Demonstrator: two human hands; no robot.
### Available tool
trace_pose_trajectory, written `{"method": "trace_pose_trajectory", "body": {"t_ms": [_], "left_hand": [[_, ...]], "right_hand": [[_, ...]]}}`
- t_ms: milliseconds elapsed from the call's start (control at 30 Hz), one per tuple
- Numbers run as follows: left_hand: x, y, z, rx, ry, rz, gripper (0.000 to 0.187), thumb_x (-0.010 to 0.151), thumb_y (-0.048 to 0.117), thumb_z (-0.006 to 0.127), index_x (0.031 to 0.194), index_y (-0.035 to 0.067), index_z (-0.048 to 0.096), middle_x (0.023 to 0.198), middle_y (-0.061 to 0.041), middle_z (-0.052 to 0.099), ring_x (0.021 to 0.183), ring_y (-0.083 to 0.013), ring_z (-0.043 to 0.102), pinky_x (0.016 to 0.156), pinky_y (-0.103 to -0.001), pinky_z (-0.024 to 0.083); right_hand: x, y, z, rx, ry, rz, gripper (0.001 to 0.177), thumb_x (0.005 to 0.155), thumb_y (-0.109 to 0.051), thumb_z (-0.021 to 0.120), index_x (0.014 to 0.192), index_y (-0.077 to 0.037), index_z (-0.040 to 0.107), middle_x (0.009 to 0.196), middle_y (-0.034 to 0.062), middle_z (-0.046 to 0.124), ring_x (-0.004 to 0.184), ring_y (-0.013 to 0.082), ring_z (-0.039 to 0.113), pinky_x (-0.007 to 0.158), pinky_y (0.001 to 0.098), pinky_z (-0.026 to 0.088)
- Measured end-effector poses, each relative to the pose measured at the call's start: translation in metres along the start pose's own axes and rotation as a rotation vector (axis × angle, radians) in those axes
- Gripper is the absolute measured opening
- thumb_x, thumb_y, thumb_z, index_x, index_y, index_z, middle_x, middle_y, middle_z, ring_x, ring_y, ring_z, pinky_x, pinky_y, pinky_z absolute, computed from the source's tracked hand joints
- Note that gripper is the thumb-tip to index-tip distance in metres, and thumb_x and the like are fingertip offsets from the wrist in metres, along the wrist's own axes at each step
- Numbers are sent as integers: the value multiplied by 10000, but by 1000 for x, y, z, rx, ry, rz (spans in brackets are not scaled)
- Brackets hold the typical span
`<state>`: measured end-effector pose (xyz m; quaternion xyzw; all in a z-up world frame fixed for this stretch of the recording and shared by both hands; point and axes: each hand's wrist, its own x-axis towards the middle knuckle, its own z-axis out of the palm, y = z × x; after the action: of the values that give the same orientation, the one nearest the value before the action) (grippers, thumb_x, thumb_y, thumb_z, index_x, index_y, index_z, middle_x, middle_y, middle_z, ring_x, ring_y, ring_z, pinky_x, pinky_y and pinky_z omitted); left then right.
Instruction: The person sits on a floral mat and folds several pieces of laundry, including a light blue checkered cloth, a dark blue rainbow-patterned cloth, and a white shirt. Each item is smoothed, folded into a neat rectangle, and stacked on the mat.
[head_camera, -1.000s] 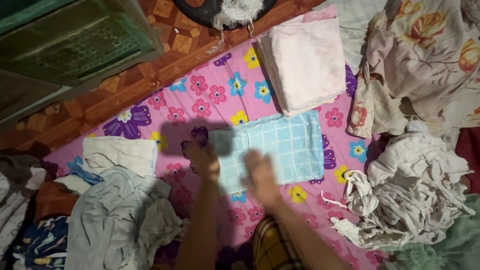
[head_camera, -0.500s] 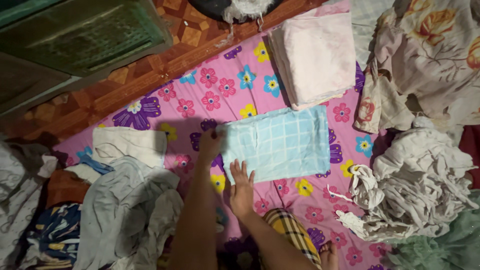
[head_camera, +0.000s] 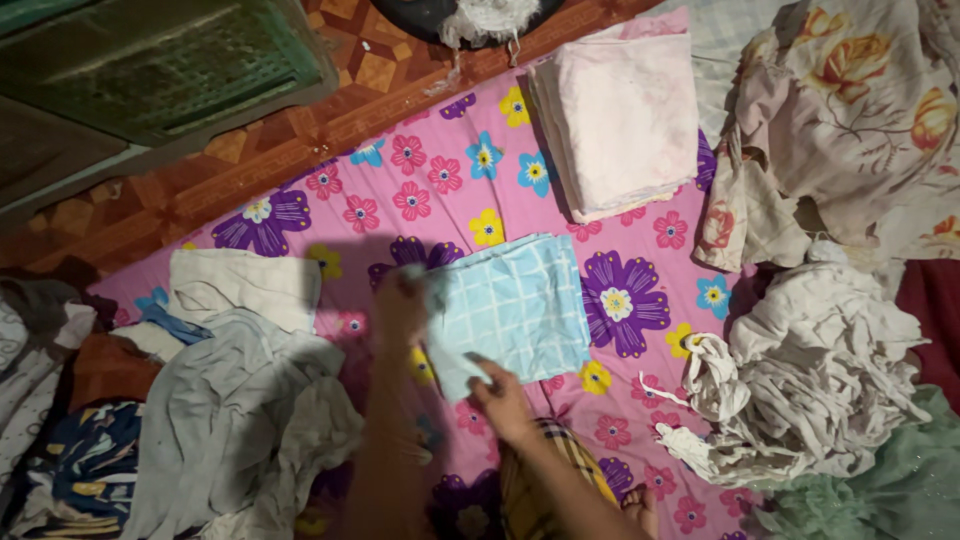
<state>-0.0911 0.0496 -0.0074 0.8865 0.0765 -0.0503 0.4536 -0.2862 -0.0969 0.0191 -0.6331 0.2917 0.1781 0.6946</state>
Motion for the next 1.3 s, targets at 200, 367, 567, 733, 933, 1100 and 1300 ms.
{"method": "trace_pose_trajectory", "body": {"t_ms": [200,367,567,733,933,1100,1300], "left_hand": [[-30,143,65,62,-83,211,244,912,233,678,952,1,615,815,-248,692,791,-455,681,689,-547,527],[-32,179,120,72,-251,65,217,894,228,692,921,19,643,812,-243,706,795,-462,682,714,-569,520],[-41,181,149,-21,-227,300,159,931,137,645,979,-12,614,964,-250,685,915,-452,669,799,-527,530],[-73,153,109,51,-162,635,272,863,30,633,1134,47,646,1171,-142,658,1170,-362,602,1016,-463,484],[-88,110,79,543,-245,720,577,891,190,596,1453,112,485,1623,-108,354,1527,-333,278,1239,-588,190],[-60,99,90,794,-402,609,745,967,349,534,1624,224,207,1708,-84,124,1553,-339,119,1229,-572,138],[-45,95,78,550,-299,390,743,986,426,572,1607,180,247,1689,-139,195,1531,-387,220,1248,-518,179]], "right_hand": [[-2,-17,-86,-55,87,-13,225,923,-128,680,1087,23,713,713,31,691,553,107,581,475,270,464],[-4,-8,-148,-96,193,46,176,930,-151,674,901,15,724,674,70,728,540,146,637,491,290,508],[-1,-8,-179,-110,300,-174,233,906,-156,713,1052,23,739,827,54,770,694,121,672,642,271,544],[-19,-50,-149,-656,655,-451,532,876,-146,681,1353,31,526,1216,224,603,1116,323,586,981,437,474],[27,-89,-96,-1115,285,-696,625,1003,-239,430,1579,-17,334,1664,206,309,1588,389,196,1266,628,84],[77,-97,-105,-1292,243,-601,730,1005,-421,437,1597,-34,258,1675,184,215,1557,360,135,1206,628,39],[80,-87,-119,-1254,440,-513,739,1030,-386,515,1617,-42,225,1695,197,237,1586,354,168,1247,580,109]]}}
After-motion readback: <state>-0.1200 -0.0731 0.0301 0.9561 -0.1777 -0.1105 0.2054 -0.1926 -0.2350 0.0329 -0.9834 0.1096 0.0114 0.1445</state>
